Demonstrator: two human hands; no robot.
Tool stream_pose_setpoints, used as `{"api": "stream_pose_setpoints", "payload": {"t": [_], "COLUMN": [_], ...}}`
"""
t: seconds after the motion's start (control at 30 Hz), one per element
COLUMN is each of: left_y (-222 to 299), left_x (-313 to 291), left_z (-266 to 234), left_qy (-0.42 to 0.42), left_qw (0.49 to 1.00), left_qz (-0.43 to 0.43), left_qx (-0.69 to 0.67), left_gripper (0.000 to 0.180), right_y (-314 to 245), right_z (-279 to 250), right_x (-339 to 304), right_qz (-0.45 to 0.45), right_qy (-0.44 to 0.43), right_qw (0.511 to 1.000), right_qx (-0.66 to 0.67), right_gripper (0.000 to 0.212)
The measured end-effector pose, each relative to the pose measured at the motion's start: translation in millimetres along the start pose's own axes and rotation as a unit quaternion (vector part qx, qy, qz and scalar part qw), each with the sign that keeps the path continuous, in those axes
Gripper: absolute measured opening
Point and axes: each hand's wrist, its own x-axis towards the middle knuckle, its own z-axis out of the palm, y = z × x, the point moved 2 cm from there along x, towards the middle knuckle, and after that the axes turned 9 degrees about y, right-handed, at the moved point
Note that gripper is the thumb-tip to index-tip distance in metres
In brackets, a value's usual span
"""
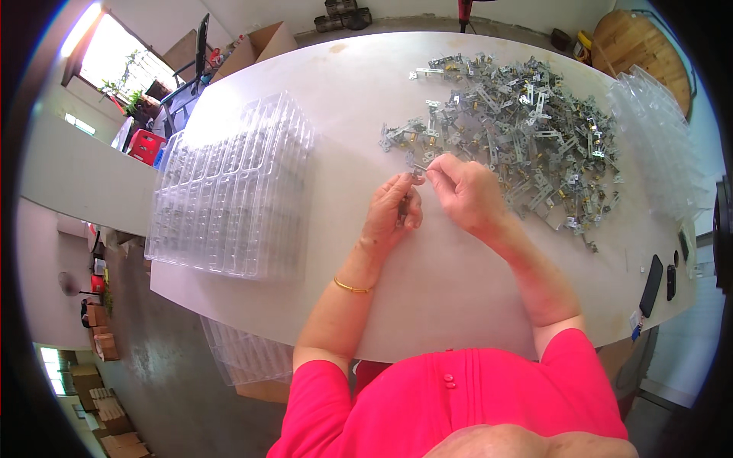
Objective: The person picks up a metal bracket and a pin from the table, inserts the pin into the bracket by hand, and places the assembled unit into a plastic tray, repeating this process for multiple components.
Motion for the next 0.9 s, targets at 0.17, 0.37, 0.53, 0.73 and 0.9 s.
{"api": "stream_pose_setpoints", "payload": {"t": [0.17,0.37,0.53,0.73,0.9], "left_y": [-0.2,2.4,0.5,-14.0,-14.8], "left_x": [-0.1,1.3,-1.4,3.7,1.5], "left_z": [3.5,5.2,3.3,7.2,4.7], "left_qy": [0.010,0.038,0.019,0.012,-0.018], "left_qw": [1.000,0.993,0.966,0.949,0.926], "left_qz": [0.000,0.060,0.110,0.161,0.207], "left_qx": [0.014,0.099,0.234,0.270,0.314], "left_gripper": [0.027,0.025,0.024,0.027,0.030], "right_y": [1.6,0.3,-2.5,2.2,-1.9], "right_z": [3.3,-2.4,4.7,-0.8,2.8], "right_x": [-3.6,-4.5,-13.6,-20.8,-23.1], "right_qz": [0.010,-0.007,0.016,0.139,0.080], "right_qy": [0.012,0.017,0.019,-0.026,0.009], "right_qw": [1.000,0.999,1.000,0.988,0.997], "right_qx": [0.000,-0.038,-0.005,0.055,-0.021], "right_gripper": [0.009,0.007,0.006,0.012,0.011]}}
